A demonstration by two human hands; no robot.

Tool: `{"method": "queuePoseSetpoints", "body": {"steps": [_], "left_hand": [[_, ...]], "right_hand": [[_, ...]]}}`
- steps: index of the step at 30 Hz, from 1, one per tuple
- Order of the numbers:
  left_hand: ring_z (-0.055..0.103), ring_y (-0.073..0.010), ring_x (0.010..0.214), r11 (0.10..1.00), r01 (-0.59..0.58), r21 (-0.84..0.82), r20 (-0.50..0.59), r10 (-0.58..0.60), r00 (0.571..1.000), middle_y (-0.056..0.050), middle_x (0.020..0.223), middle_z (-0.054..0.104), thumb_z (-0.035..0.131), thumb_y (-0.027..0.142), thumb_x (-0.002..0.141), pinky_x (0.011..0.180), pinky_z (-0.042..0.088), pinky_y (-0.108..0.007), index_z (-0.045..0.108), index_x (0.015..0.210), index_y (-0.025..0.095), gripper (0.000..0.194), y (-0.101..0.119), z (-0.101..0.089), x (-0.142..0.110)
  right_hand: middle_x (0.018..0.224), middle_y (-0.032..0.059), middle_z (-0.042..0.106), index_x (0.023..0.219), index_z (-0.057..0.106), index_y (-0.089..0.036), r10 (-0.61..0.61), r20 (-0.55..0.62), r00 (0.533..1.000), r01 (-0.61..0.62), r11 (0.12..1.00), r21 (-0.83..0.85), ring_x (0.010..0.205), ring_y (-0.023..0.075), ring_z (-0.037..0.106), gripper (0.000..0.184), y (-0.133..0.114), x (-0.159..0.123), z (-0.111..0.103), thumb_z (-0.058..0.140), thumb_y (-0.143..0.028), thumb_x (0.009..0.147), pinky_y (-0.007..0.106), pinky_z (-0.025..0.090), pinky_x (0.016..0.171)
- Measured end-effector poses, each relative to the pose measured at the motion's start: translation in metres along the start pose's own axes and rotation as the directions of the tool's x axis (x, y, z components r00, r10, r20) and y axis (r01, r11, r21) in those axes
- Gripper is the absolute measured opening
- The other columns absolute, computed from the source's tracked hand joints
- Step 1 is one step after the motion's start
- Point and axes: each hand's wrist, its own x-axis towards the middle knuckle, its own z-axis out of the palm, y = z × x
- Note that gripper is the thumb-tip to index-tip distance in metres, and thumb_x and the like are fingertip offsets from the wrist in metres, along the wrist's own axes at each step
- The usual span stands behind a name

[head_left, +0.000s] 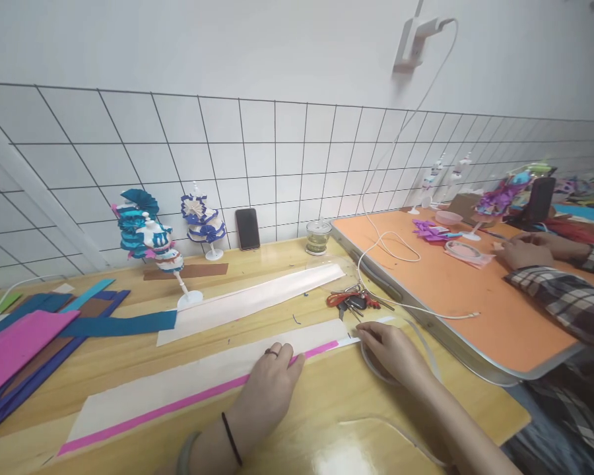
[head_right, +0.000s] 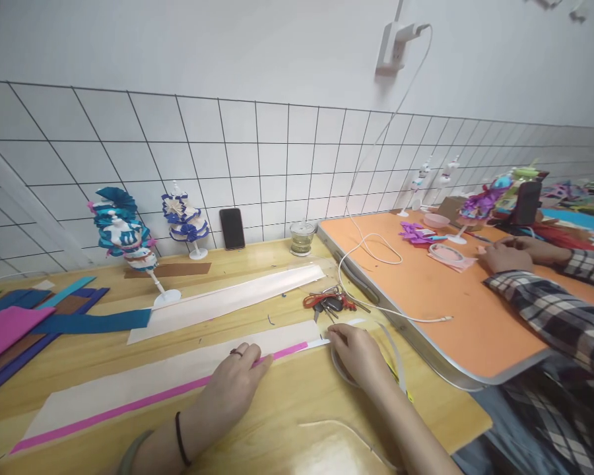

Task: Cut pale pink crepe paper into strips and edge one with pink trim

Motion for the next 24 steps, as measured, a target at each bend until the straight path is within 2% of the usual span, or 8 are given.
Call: {"method": "queuePoseSetpoints", "body": {"steps": [7,11,16,19,22,23,24], "left_hand": [[0.042,-0.0189,0.08,1.0,-0.007,-0.021,-0.019,0.007,1.0,-0.004,0.084,0.044,0.038,0.004,0.081,0.068,0.041,-0.031,0.049,0.105,0.02,0.031,0.0,0.001,-0.001],[0.042,-0.0191,0.08,1.0,0.005,-0.027,-0.011,-0.005,1.0,-0.004,0.084,0.043,0.04,0.003,0.079,0.068,0.04,-0.03,0.049,0.106,0.021,0.033,0.0,0.001,0.001],[0.042,-0.0192,0.079,0.999,0.017,-0.03,0.005,-0.017,1.0,-0.004,0.083,0.042,0.042,0.005,0.079,0.065,0.039,-0.029,0.049,0.105,0.023,0.033,0.001,-0.001,0.002],[0.041,-0.0191,0.08,0.999,0.014,-0.033,0.007,-0.014,1.0,-0.004,0.083,0.041,0.043,0.005,0.079,0.064,0.039,-0.028,0.047,0.11,0.024,0.037,0.001,-0.002,0.001],[0.041,-0.0192,0.079,0.999,0.016,-0.032,0.01,-0.016,1.0,-0.004,0.082,0.041,0.044,0.006,0.079,0.064,0.039,-0.028,0.048,0.108,0.024,0.035,0.001,-0.001,0.001],[0.041,-0.0194,0.079,0.999,0.018,-0.031,0.009,-0.018,1.0,-0.004,0.082,0.041,0.044,0.007,0.079,0.064,0.039,-0.028,0.048,0.107,0.024,0.033,0.001,-0.001,0.001],[0.041,-0.0195,0.08,0.999,0.023,-0.031,0.005,-0.022,1.0,-0.004,0.082,0.041,0.043,0.008,0.08,0.064,0.039,-0.029,0.048,0.107,0.024,0.032,0.001,-0.001,0.001]], "right_hand": [[0.095,0.0032,0.069,0.09,0.067,-0.023,0.053,-0.085,0.995,-0.051,0.998,0.024,0.089,0.023,0.061,0.032,0.02,0.003,-0.003,0.042,-0.04,0.078,0.032,0.044,0.077],[0.087,0.0047,0.07,0.091,0.067,-0.02,0.081,-0.145,0.986,-0.079,0.997,0.021,0.08,0.0228,0.063,0.035,0.031,0.005,-0.015,0.043,-0.041,0.077,0.031,0.046,0.068],[0.065,0.0034,0.068,0.094,0.065,-0.018,0.135,-0.13,0.982,-0.147,0.985,-0.086,0.064,0.0214,0.062,0.038,0.043,0.008,-0.036,0.041,-0.042,0.078,0.029,0.044,0.057],[0.061,0.0045,0.067,0.102,0.063,-0.018,0.121,-0.198,0.973,-0.167,0.957,-0.236,0.062,0.0236,0.062,0.04,0.031,0.004,-0.038,0.04,-0.042,0.08,0.031,0.043,0.054],[0.072,0.0062,0.069,0.106,0.061,-0.022,-0.049,-0.318,0.947,-0.059,0.945,-0.321,0.066,0.0237,0.063,0.036,-0.003,-0.007,-0.023,0.04,-0.037,0.082,0.032,0.045,0.055],[0.081,0.0075,0.069,0.105,0.062,-0.021,-0.209,-0.308,0.928,0.098,0.936,-0.339,0.071,0.0225,0.062,0.033,-0.017,-0.011,-0.015,0.04,-0.033,0.083,0.032,0.046,0.06],[0.086,0.0087,0.068,0.105,0.061,-0.02,-0.414,-0.2,0.888,0.331,0.878,-0.345,0.077,0.0213,0.061,0.032,-0.029,-0.016,-0.006,0.039,-0.028,0.085,0.032,0.047,0.065]]}}
